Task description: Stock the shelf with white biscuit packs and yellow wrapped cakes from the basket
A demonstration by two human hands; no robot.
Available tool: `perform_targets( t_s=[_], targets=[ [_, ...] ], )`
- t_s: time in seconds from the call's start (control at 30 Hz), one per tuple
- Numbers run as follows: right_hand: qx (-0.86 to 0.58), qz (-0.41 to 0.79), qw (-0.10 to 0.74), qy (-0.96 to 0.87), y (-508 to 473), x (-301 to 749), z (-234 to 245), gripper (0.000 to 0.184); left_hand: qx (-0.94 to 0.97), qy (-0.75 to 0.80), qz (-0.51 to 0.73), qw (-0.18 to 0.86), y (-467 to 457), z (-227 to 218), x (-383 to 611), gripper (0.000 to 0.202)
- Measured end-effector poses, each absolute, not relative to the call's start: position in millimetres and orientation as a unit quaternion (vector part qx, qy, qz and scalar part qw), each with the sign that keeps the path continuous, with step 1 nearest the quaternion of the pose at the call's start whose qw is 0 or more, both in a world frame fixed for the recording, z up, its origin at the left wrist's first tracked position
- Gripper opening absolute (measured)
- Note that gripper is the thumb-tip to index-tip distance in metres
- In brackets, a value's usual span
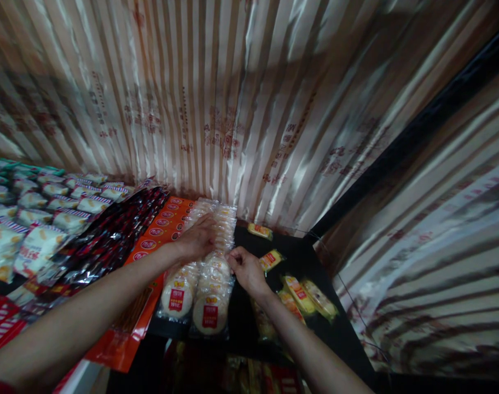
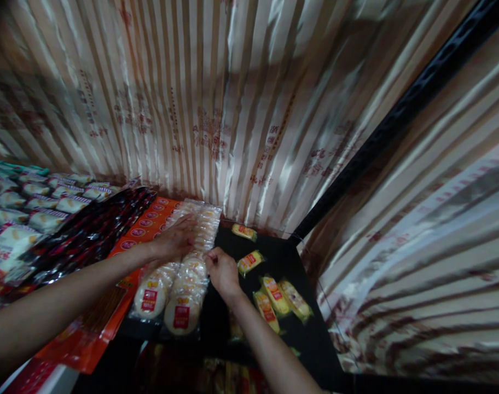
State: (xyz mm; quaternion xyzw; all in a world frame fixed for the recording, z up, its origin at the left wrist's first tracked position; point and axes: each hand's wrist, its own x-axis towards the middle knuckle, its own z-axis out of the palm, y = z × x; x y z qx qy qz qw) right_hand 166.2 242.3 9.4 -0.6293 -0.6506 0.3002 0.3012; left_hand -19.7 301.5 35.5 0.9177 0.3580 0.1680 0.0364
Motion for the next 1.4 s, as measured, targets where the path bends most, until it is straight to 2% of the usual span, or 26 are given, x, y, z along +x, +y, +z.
perform_targets(
  t_s=[0.17, 0.3, 0.43, 0.6, 0.7, 0.8, 0.87, 1.3, 1.4],
  targets=[
    [-0.639, 0.232, 0.313, -0.664, 241, 164, 5, 0.015, 0.919, 0.351, 0.175, 0.039, 294, 46, -22, 0.012],
    [-0.641, 0.241, 0.320, -0.654, 242, 163, 1, 0.018, 0.919, 0.361, 0.152, 0.045, 286, 51, -24, 0.025],
    [-0.629, 0.268, 0.341, -0.645, 240, 164, 2, 0.019, 0.912, 0.382, 0.138, 0.050, 284, 47, -21, 0.019],
    [-0.633, 0.208, 0.320, -0.674, 227, 172, 10, 0.021, 0.892, 0.425, 0.140, 0.065, 286, 43, -16, 0.014],
    [-0.587, 0.309, 0.295, -0.687, 224, 177, 11, 0.021, 0.898, 0.412, 0.137, 0.068, 285, 44, -16, 0.010],
    [-0.540, 0.432, 0.308, -0.654, 228, 179, 7, 0.014, 0.896, 0.417, 0.133, 0.070, 285, 45, -16, 0.010],
    [-0.536, 0.455, 0.314, -0.638, 231, 179, 4, 0.011, 0.894, 0.420, 0.135, 0.074, 285, 44, -16, 0.010],
    [-0.622, 0.292, 0.306, -0.659, 220, 169, -1, 0.015, 0.901, 0.399, 0.157, 0.066, 287, 45, -21, 0.010],
    [-0.632, 0.272, 0.304, -0.659, 219, 166, 2, 0.018, 0.885, 0.422, 0.180, 0.076, 283, 46, -26, 0.016]
  ],
)
